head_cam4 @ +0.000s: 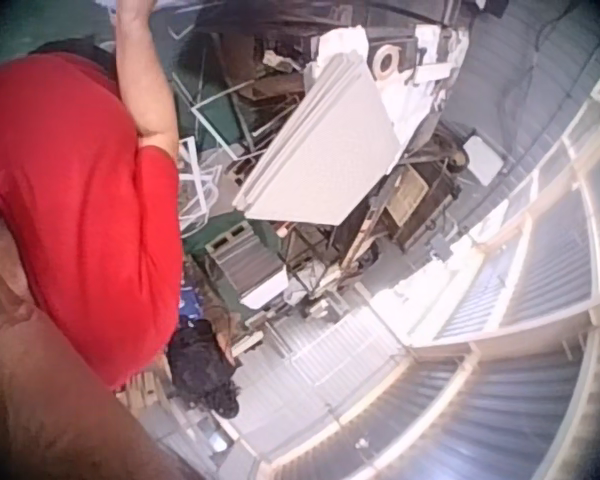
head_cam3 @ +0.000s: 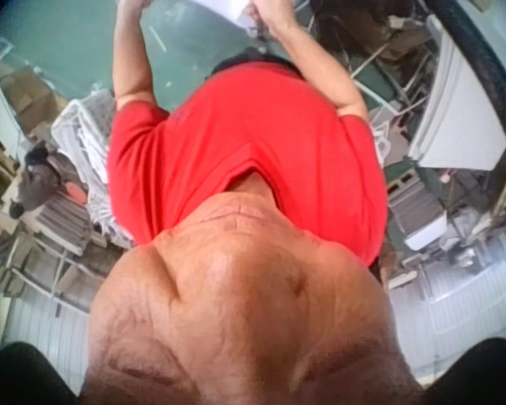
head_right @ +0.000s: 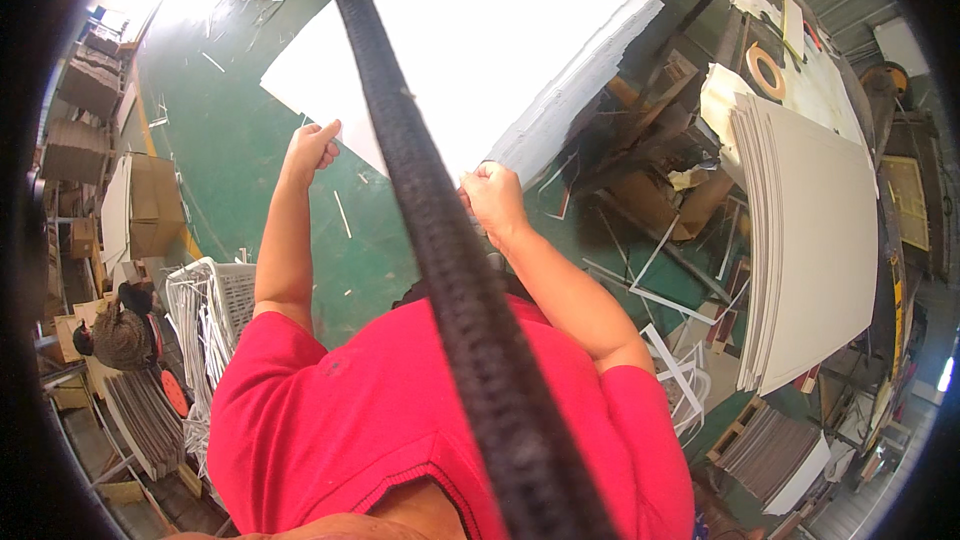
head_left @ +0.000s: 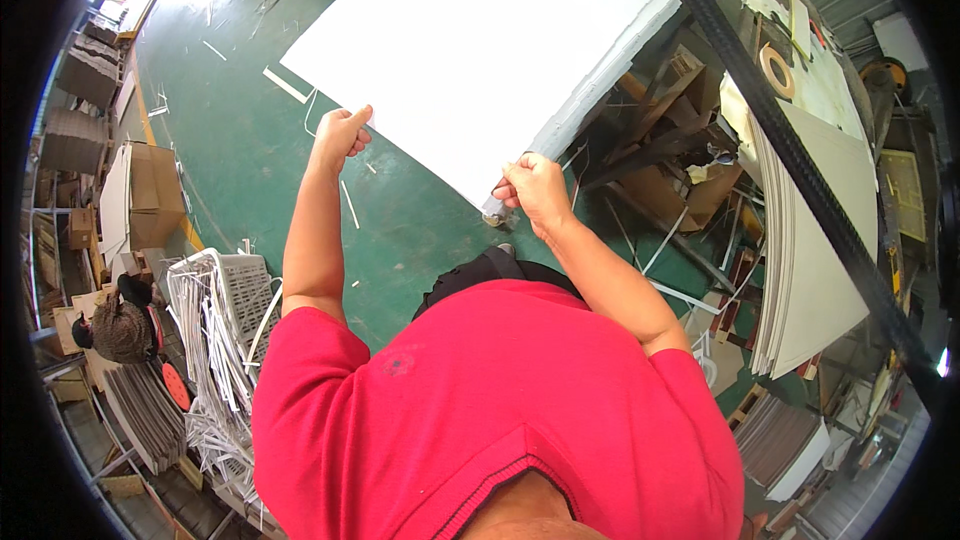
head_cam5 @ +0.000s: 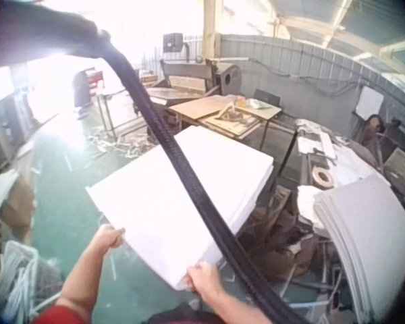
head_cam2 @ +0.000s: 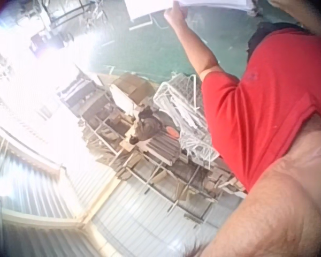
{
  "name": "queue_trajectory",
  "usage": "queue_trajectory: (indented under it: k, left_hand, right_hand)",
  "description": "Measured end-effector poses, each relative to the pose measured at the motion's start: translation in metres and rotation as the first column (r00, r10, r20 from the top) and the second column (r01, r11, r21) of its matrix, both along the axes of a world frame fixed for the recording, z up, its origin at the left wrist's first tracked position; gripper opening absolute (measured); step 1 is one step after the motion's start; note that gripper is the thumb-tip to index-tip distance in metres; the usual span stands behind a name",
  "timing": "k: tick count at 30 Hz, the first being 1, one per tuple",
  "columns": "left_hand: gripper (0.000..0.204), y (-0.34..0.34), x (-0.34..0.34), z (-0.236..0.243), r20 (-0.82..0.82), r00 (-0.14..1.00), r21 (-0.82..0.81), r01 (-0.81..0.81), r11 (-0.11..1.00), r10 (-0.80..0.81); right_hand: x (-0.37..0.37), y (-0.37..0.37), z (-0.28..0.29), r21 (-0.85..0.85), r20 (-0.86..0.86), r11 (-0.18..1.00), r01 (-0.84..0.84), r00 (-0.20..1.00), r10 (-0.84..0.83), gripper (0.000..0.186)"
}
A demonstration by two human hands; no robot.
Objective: The person removes protective strips from the edges of large boards by hand and stacks the boards onto a pile. They also gather discarded strips into a basket and move the basket.
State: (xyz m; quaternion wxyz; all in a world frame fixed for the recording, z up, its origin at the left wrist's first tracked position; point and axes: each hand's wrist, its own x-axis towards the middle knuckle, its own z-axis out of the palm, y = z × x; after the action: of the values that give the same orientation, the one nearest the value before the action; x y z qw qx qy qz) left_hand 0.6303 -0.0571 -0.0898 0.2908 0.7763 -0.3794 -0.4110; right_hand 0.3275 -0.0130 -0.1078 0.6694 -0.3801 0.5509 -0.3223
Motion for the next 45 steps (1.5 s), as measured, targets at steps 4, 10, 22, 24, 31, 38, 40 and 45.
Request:
queue_trajectory:
  k: [4,10,22,24,31,38,40,45]
  left_hand:
    - [0.041,-0.001,-0.003,0.005,0.150,0.986,0.032,0.073,0.997,-0.077]
    - [0.040,-0.008,-0.005,0.002,0.229,0.971,0.005,0.072,0.997,-0.071]
    - [0.032,0.002,-0.007,-0.011,-0.018,0.999,-0.089,-0.036,0.995,0.034]
    - [0.031,0.003,-0.011,-0.009,-0.019,0.999,-0.098,-0.042,0.994,0.040]
    - [0.026,0.004,-0.016,-0.011,-0.025,0.998,-0.105,-0.065,0.992,0.063]
    - [0.024,0.008,-0.013,-0.020,-0.104,0.989,-0.117,-0.117,0.986,0.105]
    - [0.023,0.008,-0.015,-0.020,-0.111,0.988,-0.110,-0.119,0.987,0.107]
    - [0.023,0.009,-0.020,-0.016,-0.109,0.982,-0.089,-0.163,0.983,0.153]
  right_hand:
    - [0.005,0.011,0.000,0.003,0.006,0.999,0.034,0.999,-0.034,0.016]
    - [0.008,0.010,0.016,0.046,-0.015,0.999,0.013,1.000,-0.012,0.016]
    - [0.001,0.009,0.007,0.040,0.008,0.999,-0.018,1.000,0.017,0.013]
    - [-0.001,0.009,0.006,0.046,-0.014,0.998,-0.041,0.999,0.041,0.015]
    - [-0.005,0.002,-0.022,-0.029,-0.070,0.990,-0.139,0.988,0.137,0.019]
    - [-0.015,0.007,-0.001,0.126,0.220,0.988,-0.090,0.973,0.061,0.018]
    - [-0.016,0.007,0.000,0.105,0.123,0.986,-0.132,0.985,0.118,0.019]
    - [-0.018,0.008,0.013,0.038,-0.061,0.985,-0.169,0.983,0.171,0.023]
